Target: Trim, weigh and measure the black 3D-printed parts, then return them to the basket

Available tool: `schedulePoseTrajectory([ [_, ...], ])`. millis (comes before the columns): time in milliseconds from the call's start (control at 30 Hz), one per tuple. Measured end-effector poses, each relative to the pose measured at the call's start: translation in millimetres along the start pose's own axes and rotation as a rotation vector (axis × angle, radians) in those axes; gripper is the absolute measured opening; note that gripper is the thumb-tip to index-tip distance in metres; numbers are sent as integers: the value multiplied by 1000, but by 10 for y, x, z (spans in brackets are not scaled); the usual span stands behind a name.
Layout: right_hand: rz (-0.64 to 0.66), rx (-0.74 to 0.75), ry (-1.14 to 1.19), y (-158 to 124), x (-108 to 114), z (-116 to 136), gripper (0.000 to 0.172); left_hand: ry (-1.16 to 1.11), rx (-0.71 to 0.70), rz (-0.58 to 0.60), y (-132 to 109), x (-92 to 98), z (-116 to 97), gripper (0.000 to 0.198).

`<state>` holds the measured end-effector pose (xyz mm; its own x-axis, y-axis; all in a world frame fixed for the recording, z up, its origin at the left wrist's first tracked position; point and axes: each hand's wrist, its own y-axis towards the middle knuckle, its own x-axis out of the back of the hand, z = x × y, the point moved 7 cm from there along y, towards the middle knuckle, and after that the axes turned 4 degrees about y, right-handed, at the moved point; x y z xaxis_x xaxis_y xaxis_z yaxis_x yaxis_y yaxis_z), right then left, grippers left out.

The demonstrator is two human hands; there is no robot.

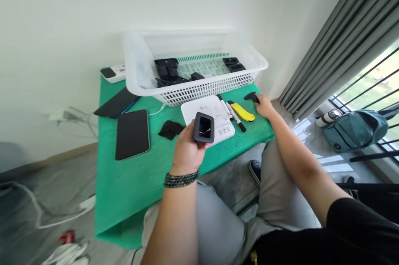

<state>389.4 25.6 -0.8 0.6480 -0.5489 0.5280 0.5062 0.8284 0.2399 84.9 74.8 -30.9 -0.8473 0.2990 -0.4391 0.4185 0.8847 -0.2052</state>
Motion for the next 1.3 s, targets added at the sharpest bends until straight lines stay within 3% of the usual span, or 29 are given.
schedulePoseTrajectory([
  [100, -110, -73, 37, -76, -17, -37, 26, 90, -46, 11, -47, -69, -2, 17],
  [200, -102, -56, 154, -293, -148, 143, 16, 132, -149, -86, -144, -107, -67, 14],
  [267, -7, -28, 263, -524, -344, 339, 16, 225, -323, -202, -261, -116, -191, 8],
  [333, 190, -8, 403, -811, -638, 553, 39, 366, -503, -247, -399, -189, -300, 17],
  [367, 363, -23, 571, -974, -830, 663, 47, 433, -558, -226, -453, -248, -319, 19],
  [400, 422, -47, 703, -1106, -941, 744, 49, 481, -588, -185, -492, -308, -315, 20],
  [533, 310, -214, 987, -1301, -1092, 794, 48, 501, -621, -25, -550, -395, -273, 20],
  [633, 255, -332, 1122, -1257, -1104, 716, 46, 409, -550, -16, -486, -233, -305, 15],
  [767, 244, -388, 1198, -1179, -1081, 611, 43, 318, -419, -267, -383, 222, -452, 6],
  [933, 282, -376, 1218, -1108, -1041, 551, 42, 508, -538, -468, -376, 521, -704, 12],
  [1133, 240, -402, 1242, -950, -883, 453, 39, 675, -490, -449, -287, 581, -636, 10],
  [1300, 209, -386, 1231, -860, -783, 384, 35, 616, -435, -390, -170, 676, -516, 12],
])
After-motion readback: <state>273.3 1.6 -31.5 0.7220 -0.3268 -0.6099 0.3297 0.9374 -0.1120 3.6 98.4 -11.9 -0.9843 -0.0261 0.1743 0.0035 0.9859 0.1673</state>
